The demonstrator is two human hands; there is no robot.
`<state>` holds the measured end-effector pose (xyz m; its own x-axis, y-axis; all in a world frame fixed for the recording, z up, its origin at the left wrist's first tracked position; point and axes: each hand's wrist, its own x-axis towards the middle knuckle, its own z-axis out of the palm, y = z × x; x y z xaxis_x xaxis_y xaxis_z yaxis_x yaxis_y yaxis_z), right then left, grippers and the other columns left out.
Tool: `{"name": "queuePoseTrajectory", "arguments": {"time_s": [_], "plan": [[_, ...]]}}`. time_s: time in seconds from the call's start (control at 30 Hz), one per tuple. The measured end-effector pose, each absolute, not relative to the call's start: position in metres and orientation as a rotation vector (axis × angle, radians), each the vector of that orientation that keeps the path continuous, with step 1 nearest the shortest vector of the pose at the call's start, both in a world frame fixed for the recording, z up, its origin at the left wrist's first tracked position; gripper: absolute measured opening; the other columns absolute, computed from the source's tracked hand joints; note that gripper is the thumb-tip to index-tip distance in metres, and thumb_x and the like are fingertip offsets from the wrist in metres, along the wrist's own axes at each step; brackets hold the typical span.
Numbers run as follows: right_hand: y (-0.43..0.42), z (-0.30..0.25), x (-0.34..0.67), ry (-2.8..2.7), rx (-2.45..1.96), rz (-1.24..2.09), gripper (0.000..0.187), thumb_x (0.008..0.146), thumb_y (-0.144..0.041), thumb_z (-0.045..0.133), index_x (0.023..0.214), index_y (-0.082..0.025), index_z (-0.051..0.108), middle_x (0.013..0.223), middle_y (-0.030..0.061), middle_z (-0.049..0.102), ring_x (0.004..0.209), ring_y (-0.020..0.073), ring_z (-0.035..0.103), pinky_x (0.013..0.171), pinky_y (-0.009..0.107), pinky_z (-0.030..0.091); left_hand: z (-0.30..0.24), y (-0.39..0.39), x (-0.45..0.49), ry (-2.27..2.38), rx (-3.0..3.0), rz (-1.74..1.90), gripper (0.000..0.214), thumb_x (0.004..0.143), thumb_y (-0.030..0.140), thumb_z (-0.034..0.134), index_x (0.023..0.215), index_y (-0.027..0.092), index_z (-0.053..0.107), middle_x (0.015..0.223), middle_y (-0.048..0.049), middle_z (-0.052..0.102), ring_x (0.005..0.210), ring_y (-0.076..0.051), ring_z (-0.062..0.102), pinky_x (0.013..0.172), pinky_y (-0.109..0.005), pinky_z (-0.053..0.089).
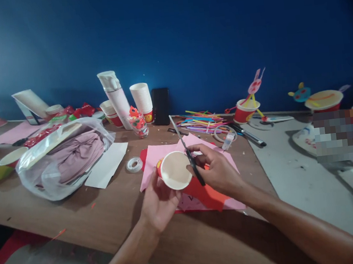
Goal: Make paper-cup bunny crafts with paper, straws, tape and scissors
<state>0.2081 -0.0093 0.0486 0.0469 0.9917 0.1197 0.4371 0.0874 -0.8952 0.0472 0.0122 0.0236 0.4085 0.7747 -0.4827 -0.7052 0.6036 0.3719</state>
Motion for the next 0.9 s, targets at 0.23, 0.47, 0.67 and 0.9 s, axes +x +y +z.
{"name": "queuePoseTrajectory", "arguments": {"time_s": [0.23, 0.47, 0.67, 0.9], "plan": [[-0.005, 0.057, 0.221, -1.428, -1.468, 1.079, 0.038, 0.072, -0.022, 0.057, 0.110, -0.018, 0.054, 0.058, -0.0032, 0.058, 0.048, 0.0092, 0.049, 0.042, 0.018, 0.035, 0.023, 0.010, 0.031, 0.796, 0.554, 1.047, 0.026, 0.082, 0.033, 0.054, 0.101, 0.018, 0.063, 0.102, -0.0057, 0.066, 0.090, -0.018, 0.061, 0.073, -0.028, 0.052], [-0.011, 0.061, 0.215, -1.469, -1.439, 1.092, 0.035, 0.073, -0.021, 0.057, 0.108, -0.018, 0.056, 0.055, -0.0043, 0.059, 0.043, 0.0062, 0.044, 0.039, 0.016, 0.032, 0.037, 0.014, 0.025, 0.777, 1.046, 0.987, 0.045, 0.069, 0.034, 0.068, 0.110, 0.017, 0.060, 0.108, -0.0089, 0.063, 0.092, -0.020, 0.060, 0.072, -0.023, 0.048], [-0.009, 0.058, 0.214, -1.459, -1.427, 1.036, 0.037, 0.074, -0.021, 0.057, 0.111, -0.019, 0.055, 0.056, -0.0053, 0.055, 0.046, 0.0067, 0.044, 0.042, 0.016, 0.036, 0.035, 0.014, 0.031, 0.847, 1.089, 0.912, 0.035, 0.073, 0.030, 0.064, 0.104, 0.014, 0.063, 0.088, -0.0068, 0.068, 0.080, -0.018, 0.061, 0.071, -0.025, 0.047], [-0.021, 0.063, 0.215, -1.537, -1.469, 1.086, 0.039, 0.076, -0.025, 0.056, 0.114, -0.022, 0.055, 0.053, -0.0056, 0.055, 0.048, 0.0081, 0.046, 0.046, 0.018, 0.038, 0.043, 0.036, 0.023, 0.960, 1.037, 1.237, 0.025, 0.072, 0.036, 0.061, 0.085, 0.014, 0.064, 0.069, -0.0020, 0.064, 0.062, -0.015, 0.058, 0.059, -0.024, 0.046]]}}
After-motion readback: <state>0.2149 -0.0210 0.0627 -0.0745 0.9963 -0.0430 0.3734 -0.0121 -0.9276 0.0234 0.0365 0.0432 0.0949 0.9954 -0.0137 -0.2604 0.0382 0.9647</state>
